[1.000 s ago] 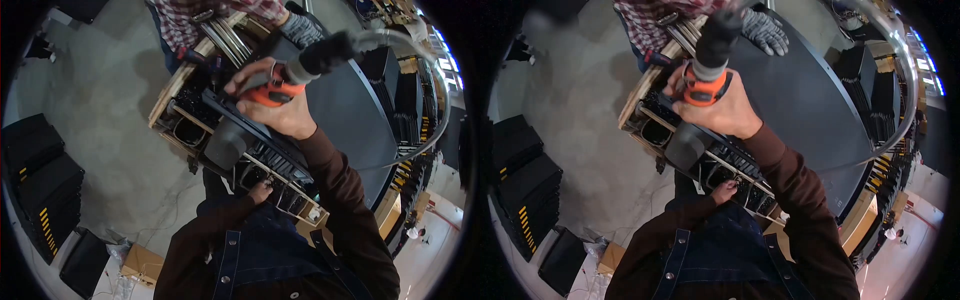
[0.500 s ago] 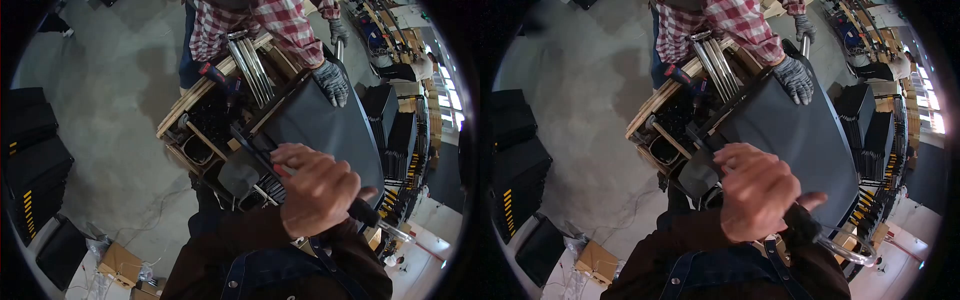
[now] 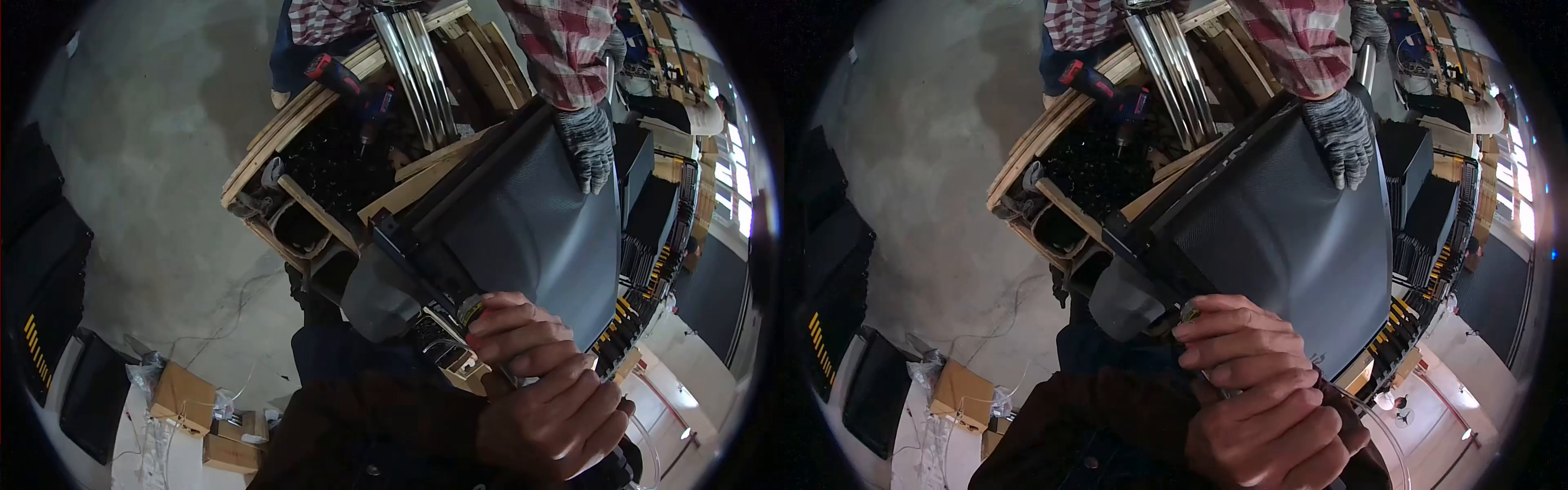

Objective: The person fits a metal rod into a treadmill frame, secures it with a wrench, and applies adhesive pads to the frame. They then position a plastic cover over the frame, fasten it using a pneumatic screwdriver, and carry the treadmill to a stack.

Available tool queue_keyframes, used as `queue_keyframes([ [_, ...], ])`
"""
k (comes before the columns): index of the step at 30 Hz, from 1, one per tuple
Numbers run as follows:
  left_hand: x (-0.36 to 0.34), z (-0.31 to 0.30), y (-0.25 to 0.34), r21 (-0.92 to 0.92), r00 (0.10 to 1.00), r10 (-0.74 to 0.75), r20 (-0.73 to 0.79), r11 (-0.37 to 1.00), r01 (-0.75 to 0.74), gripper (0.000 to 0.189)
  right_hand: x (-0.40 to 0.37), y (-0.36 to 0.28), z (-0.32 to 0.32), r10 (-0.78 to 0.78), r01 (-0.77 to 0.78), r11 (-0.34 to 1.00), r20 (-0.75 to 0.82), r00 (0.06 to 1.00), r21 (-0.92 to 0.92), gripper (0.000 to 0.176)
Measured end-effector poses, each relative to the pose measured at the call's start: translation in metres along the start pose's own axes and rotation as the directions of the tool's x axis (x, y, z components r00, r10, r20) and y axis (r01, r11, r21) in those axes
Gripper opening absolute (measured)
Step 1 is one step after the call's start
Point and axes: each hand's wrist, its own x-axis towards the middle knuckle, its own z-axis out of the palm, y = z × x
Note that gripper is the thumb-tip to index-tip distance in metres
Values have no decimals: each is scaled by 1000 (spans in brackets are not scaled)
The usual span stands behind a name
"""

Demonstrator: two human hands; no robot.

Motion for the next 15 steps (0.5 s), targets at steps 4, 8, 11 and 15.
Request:
queue_keyframes([
  [4, 3, 5, 0, -10, 999, -31, -10, 999, 31, 19, -13, -23, -10, 21, -22, 998, -21, 1000, -51, 19],
  [8, 1, 11, 4, -13, 996, -90, -21, 996, 90, 19, -15, -28, 18, 103, -104, 995, -93, 990, -9, 20],
  [11, 7, 12, 2, -19, 992, -122, -29, 992, 121, 19, -5, -26, 47, 154, -153, 988, -143, 978, 16, 22],
  [15, 15, 15, 0, -40, 985, -169, -32, 985, 168, 19, 11, -27, 61, 229, -224, 973, -218, 949, 45, 26],
])
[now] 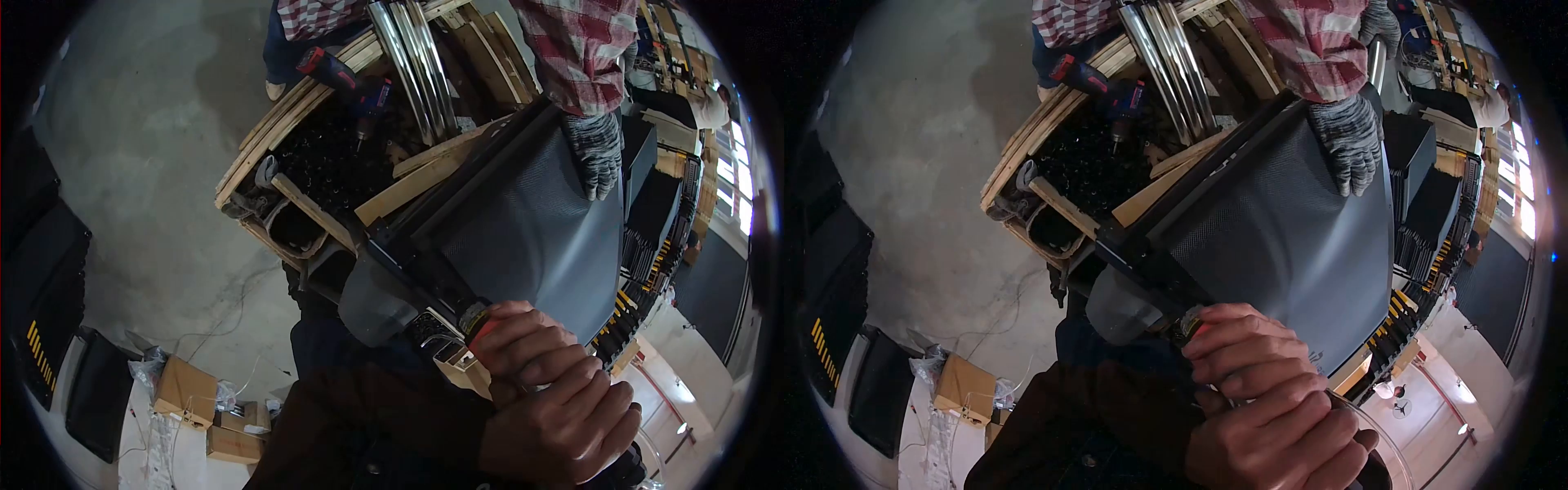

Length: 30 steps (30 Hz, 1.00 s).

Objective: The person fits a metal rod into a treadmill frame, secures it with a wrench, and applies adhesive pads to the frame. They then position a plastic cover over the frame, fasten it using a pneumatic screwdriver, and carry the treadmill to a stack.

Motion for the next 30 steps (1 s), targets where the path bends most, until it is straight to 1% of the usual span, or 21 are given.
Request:
queue_keyframes([
  [4, 9, 1, -1, -10, 999, -37, -7, 999, 37, 18, 18, 7, -11, 65, -64, 998, -73, 995, 24, 30],
  [6, 13, 1, -1, -19, 999, -49, -10, 999, 49, 18, 39, 7, -11, 92, -89, 995, -109, 990, 33, 32],
  [9, 15, -1, 0, -30, 997, -78, -20, 997, 77, 18, 32, 1, -27, 142, -136, 989, -157, 977, 51, 36],
  [14, 14, -18, 2, -41, 993, -105, -59, 994, 103, 18, 25, -6, -20, 208, -194, 977, -211, 955, 84, 41],
  [15, 14, -22, 3, -43, 991, -108, -73, 993, 105, 18, 32, -3, -23, 205, -192, 978, -200, 958, 81, 41],
  [16, 10, -22, 7, -43, 990, -109, -90, 993, 105, 18, 47, 6, -29, 55, -54, 989, 0, 999, 135, 31],
  [17, 9, -25, 9, -41, 988, -106, -110, 994, 102, 18, 56, 11, -32, -114, 71, 973, 192, 975, 218, 24],
  [18, 9, -26, 9, -39, 987, -102, -123, 994, 97, 18, 55, 13, -32, -118, 72, 973, 205, 972, 220, 24],
  [20, 15, -19, 3, 98, 994, -51, -97, 993, 61, 15, 58, 15, -29, -110, 68, 979, 214, 971, 194, 23],
  [21, 18, -13, 0, 99, 989, -33, -147, 994, 47, 14, 57, 16, -29, -107, 69, 982, 216, 970, 177, 23],
  [22, 19, -10, -2, 92, 987, -26, -159, 995, 41, 14, 52, 20, -35, -103, 69, 985, 217, 971, 158, 23],
  [24, 20, -7, -5, 156, 992, 24, -127, 988, -4, 13, 49, 23, -38, -92, 65, 989, 211, 973, 129, 23],
  [25, 20, -4, -7, 156, 991, 27, -128, 988, -7, 13, 48, 24, -40, -87, 65, 991, 200, 976, 118, 23],
  [27, 20, 2, -11, 196, 978, 107, -180, 978, -71, 16, 45, 26, -44, -90, 73, 992, 178, 980, 98, 23],
  [28, 21, 6, -12, 199, 977, 116, -179, 977, -79, 16, 42, 28, -47, -92, 78, 993, 167, 982, 90, 24],
  [30, 23, 9, -14, 234, 978, 148, -146, 966, -111, 20, 41, 28, -49, -102, 92, 993, 150, 983, 76, 25],
])
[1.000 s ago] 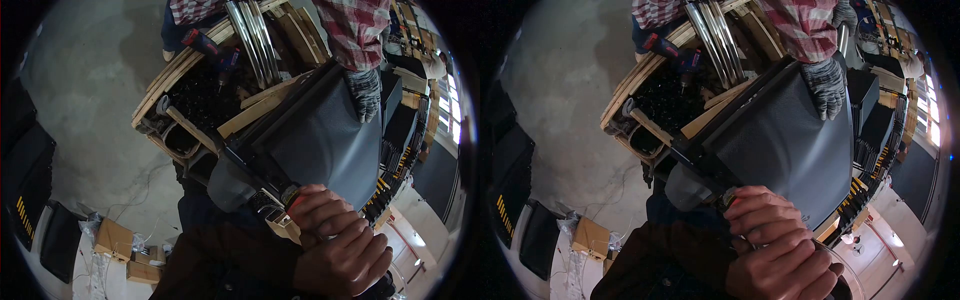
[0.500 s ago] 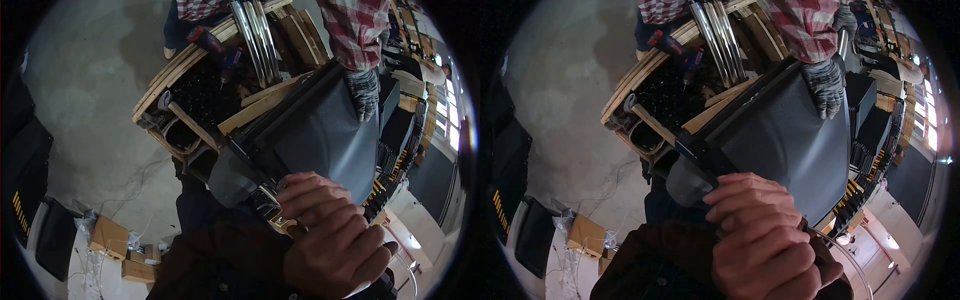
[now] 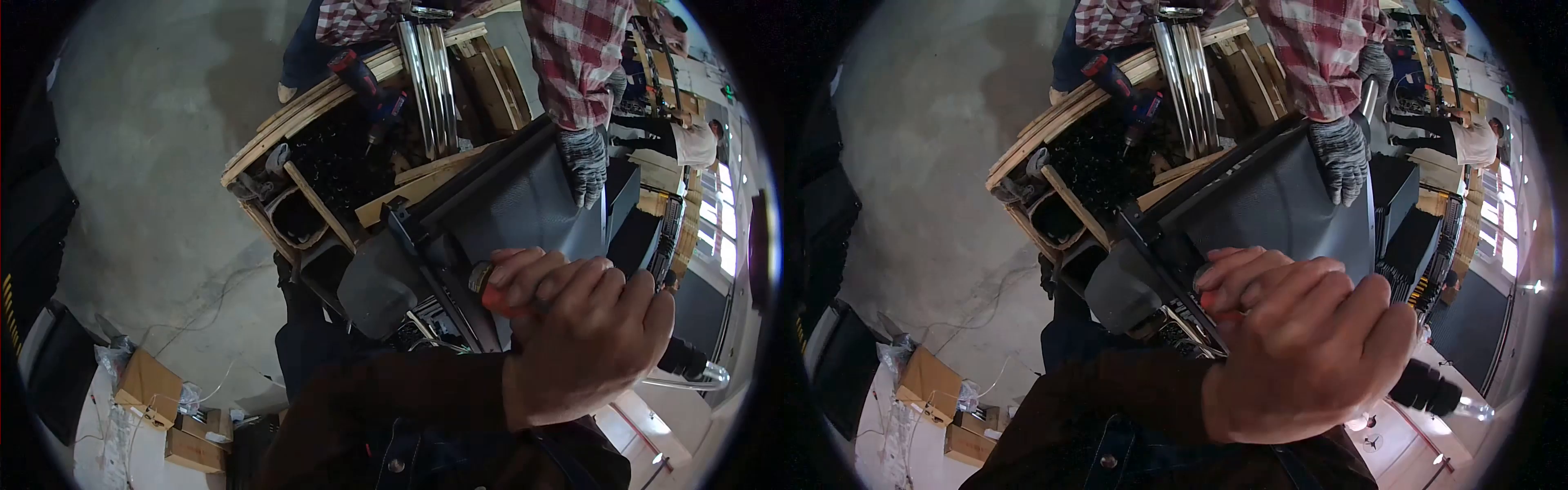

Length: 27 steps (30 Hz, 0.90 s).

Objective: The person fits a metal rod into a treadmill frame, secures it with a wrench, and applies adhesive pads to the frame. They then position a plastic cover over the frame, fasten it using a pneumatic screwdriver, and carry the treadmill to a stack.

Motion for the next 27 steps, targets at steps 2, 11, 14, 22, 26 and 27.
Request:
queue_keyframes([
  [2, -1, 2, 0, 28, 999, 11, 53, 1000, -12, 19, -6, 2, -5, -7, 6, 1000, -25, 1000, -23, 27],
  [11, -45, -9, 13, -35, 987, 159, 18, 987, -158, 30, -36, 2, 1, -148, 148, 988, 8, 989, -34, 29],
  [14, -68, -16, 13, -138, 977, 214, -13, 967, -214, 30, -34, 4, -1, -167, 168, 985, 34, 985, -28, 27],
  [22, -58, -47, 18, -219, 982, 105, -159, 966, -139, 25, -27, 11, -1, -180, 180, 984, 130, 975, 9, 21],
  [26, -54, -49, 19, -244, 987, 23, -158, 968, -62, 25, -23, 9, 1, -168, 167, 986, 190, 967, 22, 19],
  [27, -53, -48, 18, -230, 987, 38, -159, 970, -75, 26, -21, 8, 1, -169, 168, 985, 206, 964, 25, 19],
])
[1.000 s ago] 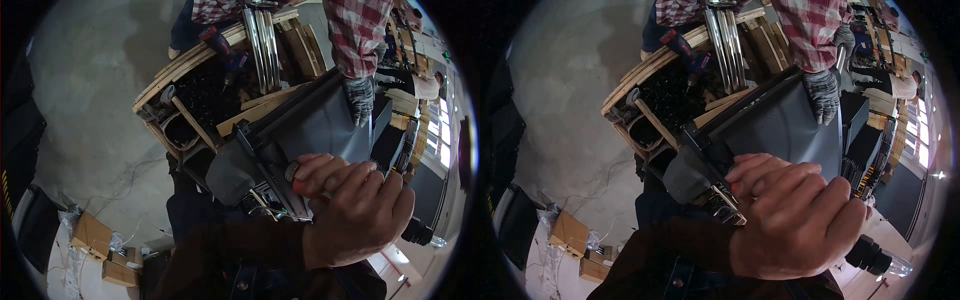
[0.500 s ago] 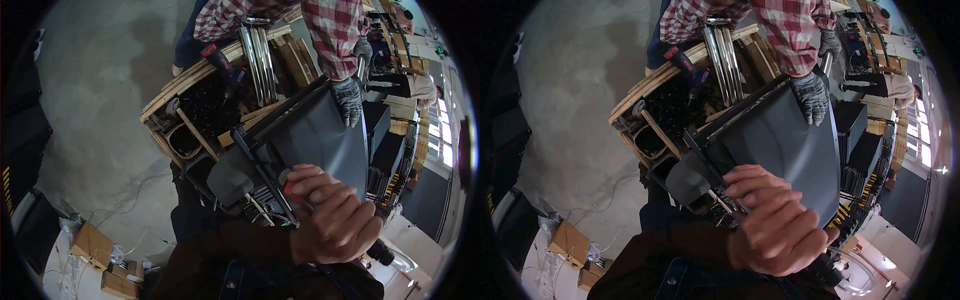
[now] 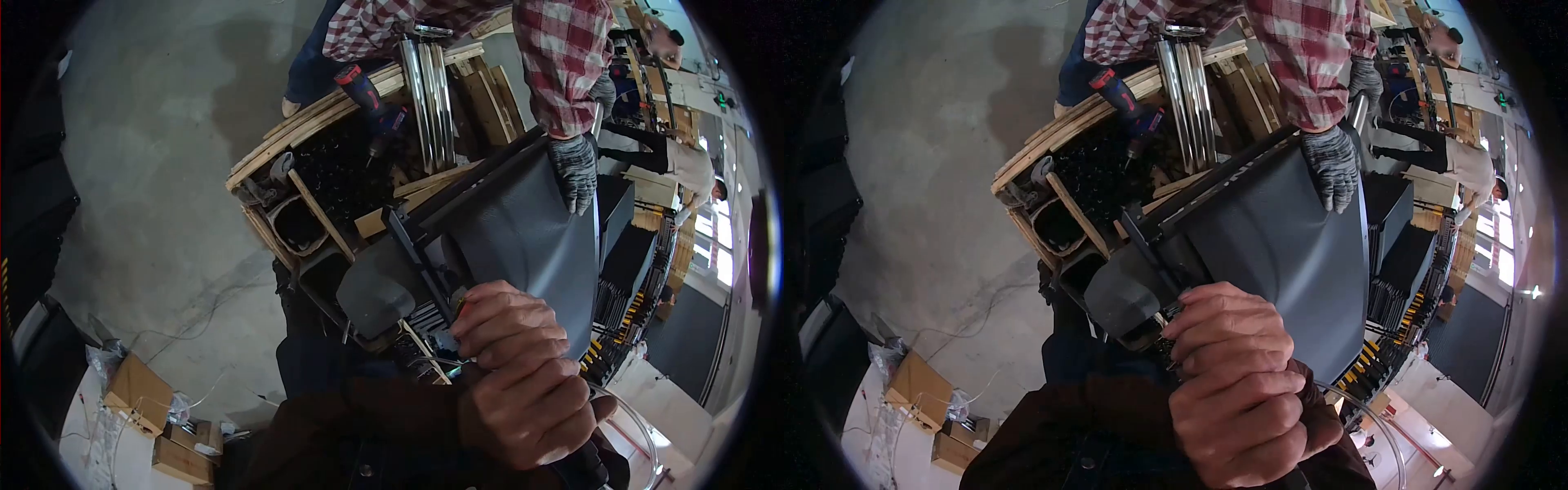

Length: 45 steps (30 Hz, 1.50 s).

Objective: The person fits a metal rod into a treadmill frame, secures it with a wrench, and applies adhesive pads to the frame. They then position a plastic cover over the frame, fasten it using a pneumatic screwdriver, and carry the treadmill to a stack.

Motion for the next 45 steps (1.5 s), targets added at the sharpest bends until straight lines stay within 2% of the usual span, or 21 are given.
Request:
queue_keyframes([
  [3, -1, 6, -3, 17, 1000, 28, 12, 999, -28, 26, 5, -5, 2, -5, 5, 1000, 37, 999, 4, 17],
  [5, -3, 12, -10, 70, 987, 124, -104, 991, -117, 26, 11, -10, 5, -16, 16, 1000, 59, 998, 4, 17],
  [6, -5, 12, -10, 65, 986, 126, -105, 991, -120, 26, 15, -13, 6, -20, 20, 1000, 70, 997, 3, 17],
  [8, 0, 8, -9, 86, 996, 91, 28, 992, -93, 21, 16, -14, 8, -30, 30, 1000, 81, 996, -2, 17],
  [12, 3, 22, -12, 120, 996, 80, -29, 990, -76, 29, 7, -6, 9, -36, 36, 999, 34, 999, -12, 18],
  [15, 1, 26, -14, 111, 997, 73, 12, 991, -74, 30, -2, -2, 8, -23, 23, 1000, -10, 1000, -18, 19],
  [26, 4, 27, -20, 137, 980, 114, 164, 981, -137, 18, -11, 0, 8, -25, 21, 1000, -172, 985, -22, 29],
  [29, 8, 26, -21, 117, 981, 113, 158, 984, -132, 18, -5, -3, 11, -45, 30, 996, -168, 985, -89, 33],
  [31, 11, 23, -20, 119, 980, 107, 168, 985, -128, 18, 0, -7, 4, 1, -9, 993, -65, 998, -114, 36],
  [32, 12, 22, -20, 122, 979, 101, 176, 985, -123, 18, -3, -4, -1, 4, -11, 993, -67, 998, -114, 36],
  [35, 10, 22, -20, 107, 977, 101, 186, 987, -122, 17, -9, 2, -2, -23, 23, 1000, -23, 999, -9, 41],
  [36, 10, 22, -21, 108, 977, 101, 187, 987, -122, 17, -5, -3, 11, -11, -3, 996, -148, 989, -90, 21],
  [37, 10, 20, -21, 134, 973, 110, 205, 981, -139, 17, -3, -8, 19, -11, -35, 985, -270, 963, -166, 33],
  [38, 9, 20, -21, 158, 967, 119, 226, 975, -157, 16, -4, -9, 17, -16, -31, 986, -271, 962, -166, 33],
  [40, 11, 20, -21, 144, 970, 124, 210, 977, -156, 17, -4, -10, 11, 82, -84, 996, -203, 976, 1, 35],
  [41, 16, 17, -23, 132, 973, 127, 193, 979, -155, 17, -2, -10, 10, 68, -69, 998, -206, 976, 3, 35],
  [42, 21, 13, -23, 117, 965, 135, 225, 979, -165, 23, -1, -11, 10, 119, -122, 992, -183, 976, -6, 39],
  [43, 22, 3, -15, 127, 974, 121, 194, 981, -147, 29, 1, -14, 10, 168, -173, 985, -155, 974, -19, 43],
  [44, 29, -13, -6, 136, 981, 108, 163, 982, -131, 36, 7, -45, 21, 625, -466, 758, -304, 719, 456, 47],
  [45, 21, -26, -11, -8, 980, 122, 159, 992, -122, 44, 4, -19, 12, 348, -245, 911, -302, 887, 332, 46],
])
